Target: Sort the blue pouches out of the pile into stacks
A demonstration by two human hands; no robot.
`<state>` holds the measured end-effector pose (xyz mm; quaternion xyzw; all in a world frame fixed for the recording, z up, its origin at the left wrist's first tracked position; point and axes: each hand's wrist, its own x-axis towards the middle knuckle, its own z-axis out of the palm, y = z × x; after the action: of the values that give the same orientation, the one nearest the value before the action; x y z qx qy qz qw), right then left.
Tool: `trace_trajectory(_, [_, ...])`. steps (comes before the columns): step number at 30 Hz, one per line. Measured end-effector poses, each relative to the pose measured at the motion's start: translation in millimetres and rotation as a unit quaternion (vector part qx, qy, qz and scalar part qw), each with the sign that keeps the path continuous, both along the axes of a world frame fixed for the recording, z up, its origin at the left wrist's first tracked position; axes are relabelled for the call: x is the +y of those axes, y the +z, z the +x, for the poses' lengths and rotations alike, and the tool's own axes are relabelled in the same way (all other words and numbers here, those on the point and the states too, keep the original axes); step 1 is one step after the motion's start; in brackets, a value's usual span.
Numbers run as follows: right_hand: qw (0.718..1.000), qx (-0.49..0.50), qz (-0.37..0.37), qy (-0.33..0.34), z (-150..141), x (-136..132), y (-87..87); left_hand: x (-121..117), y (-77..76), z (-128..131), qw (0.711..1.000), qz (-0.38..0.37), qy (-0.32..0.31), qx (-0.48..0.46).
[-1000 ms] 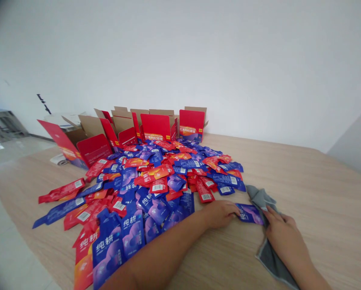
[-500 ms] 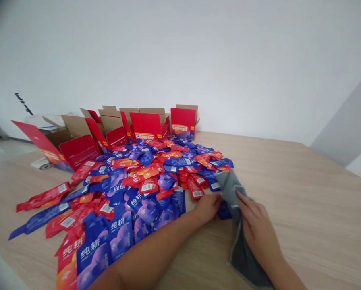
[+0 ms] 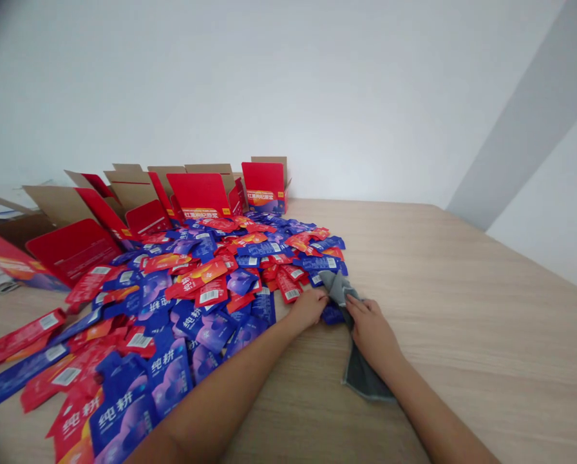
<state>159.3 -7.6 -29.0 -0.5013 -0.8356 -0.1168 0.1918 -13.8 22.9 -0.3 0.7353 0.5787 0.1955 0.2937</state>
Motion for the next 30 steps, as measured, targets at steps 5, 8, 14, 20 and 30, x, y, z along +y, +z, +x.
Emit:
trace_trajectory(5, [1.0, -0.012, 0.008, -0.022, -6, -4, 3.4, 0, 0.3, 0, 1.0, -0.005, 0.003, -0.006])
trace_trajectory(8, [1.0, -0.01, 0.006, 0.014, -13, -12, 4.0, 0, -0.4, 0, 1.0, -0.009, 0.009, -0.016])
trace_trajectory(14, [0.999, 0.021, -0.007, -0.027, 11, 8, -2.0, -2, -1.1, -1, 0.998, -0.032, 0.026, -0.039])
trace_trajectory(20, [0.992, 0.128, -0.006, 0.003, 18, 4, -1.7, 2, -5.5, -4, 0.995, -0.064, 0.033, -0.072])
trace_trajectory(30, [0.998, 0.049, -0.029, -0.04, 15, 14, -1.6, 4, -9.0, -7, 0.99, -0.062, 0.015, -0.122])
